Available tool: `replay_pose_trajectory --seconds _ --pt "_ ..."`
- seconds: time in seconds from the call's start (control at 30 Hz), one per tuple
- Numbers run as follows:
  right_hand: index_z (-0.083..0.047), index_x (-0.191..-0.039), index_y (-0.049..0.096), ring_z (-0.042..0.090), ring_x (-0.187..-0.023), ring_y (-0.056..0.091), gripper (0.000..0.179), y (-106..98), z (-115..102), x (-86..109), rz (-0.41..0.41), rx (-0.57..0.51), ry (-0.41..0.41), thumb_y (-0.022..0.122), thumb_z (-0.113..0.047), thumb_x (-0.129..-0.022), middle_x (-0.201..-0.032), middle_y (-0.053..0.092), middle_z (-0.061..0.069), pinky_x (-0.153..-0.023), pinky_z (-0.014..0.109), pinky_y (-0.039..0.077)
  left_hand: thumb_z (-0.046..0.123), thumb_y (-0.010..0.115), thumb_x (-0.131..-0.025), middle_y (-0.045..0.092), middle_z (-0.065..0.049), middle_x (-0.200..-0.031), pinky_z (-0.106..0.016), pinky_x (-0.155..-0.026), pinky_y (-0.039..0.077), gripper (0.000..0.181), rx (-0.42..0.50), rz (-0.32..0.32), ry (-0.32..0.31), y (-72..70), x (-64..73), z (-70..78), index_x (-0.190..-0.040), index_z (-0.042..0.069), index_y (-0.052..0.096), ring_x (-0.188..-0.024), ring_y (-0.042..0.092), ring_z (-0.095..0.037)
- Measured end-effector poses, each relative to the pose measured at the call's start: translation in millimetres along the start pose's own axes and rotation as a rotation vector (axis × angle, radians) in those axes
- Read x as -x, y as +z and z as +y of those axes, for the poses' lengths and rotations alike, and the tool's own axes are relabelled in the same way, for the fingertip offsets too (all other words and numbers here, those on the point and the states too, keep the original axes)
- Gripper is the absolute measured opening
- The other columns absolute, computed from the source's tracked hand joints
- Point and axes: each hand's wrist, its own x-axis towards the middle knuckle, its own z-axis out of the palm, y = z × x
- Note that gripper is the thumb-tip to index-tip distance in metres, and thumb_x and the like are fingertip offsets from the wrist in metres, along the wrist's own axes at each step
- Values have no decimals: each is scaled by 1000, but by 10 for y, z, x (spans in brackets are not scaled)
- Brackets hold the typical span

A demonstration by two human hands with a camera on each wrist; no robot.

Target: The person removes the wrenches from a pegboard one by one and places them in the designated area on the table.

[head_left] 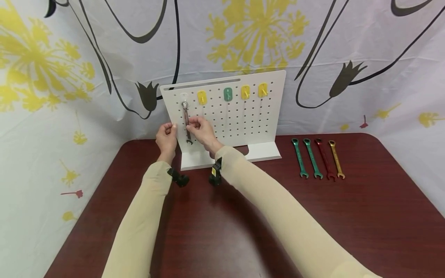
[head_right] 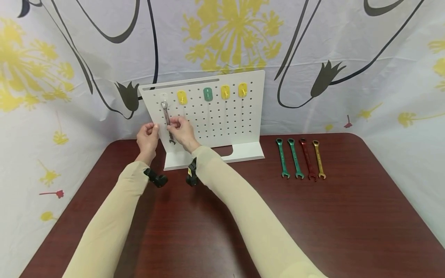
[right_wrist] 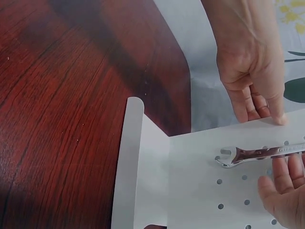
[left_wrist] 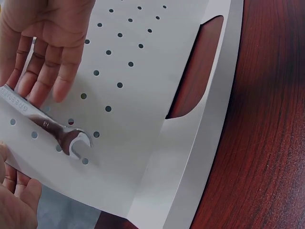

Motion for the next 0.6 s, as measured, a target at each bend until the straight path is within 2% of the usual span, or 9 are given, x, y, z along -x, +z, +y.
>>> replay_pose_trajectory --seconds 0.23,0.4,0.6 --pt "-2 -107 62 9 -82 50 18 3 17 29 33 52 -13 61 -10 -91 -95 58 5 -65 15 45 29 59 -93 64 -12 -112 -34 -85 49 32 -4 -2 -2 17 -8 -19 -113 4 60 -100 59 -21" --pt "-2 -103 63 9 -79 52 15 -12 32 53 25 36 -30 62 -10 -90 -92 59 5 -65 16 49 28 60 -92 63 -13 -113 -34 -87 48 33 8 -1 -6 12 -7 -16 -114 4 60 -102 58 -22" --pt "-2 -99 63 7 -75 51 13 -50 32 93 15 65 -59 63 -10 -90 -87 59 4 -63 16 48 28 60 -92 63 -13 -113 -34 -87 48 33 12 -8 -8 -2 -7 -7 -114 4 60 -103 58 -22"
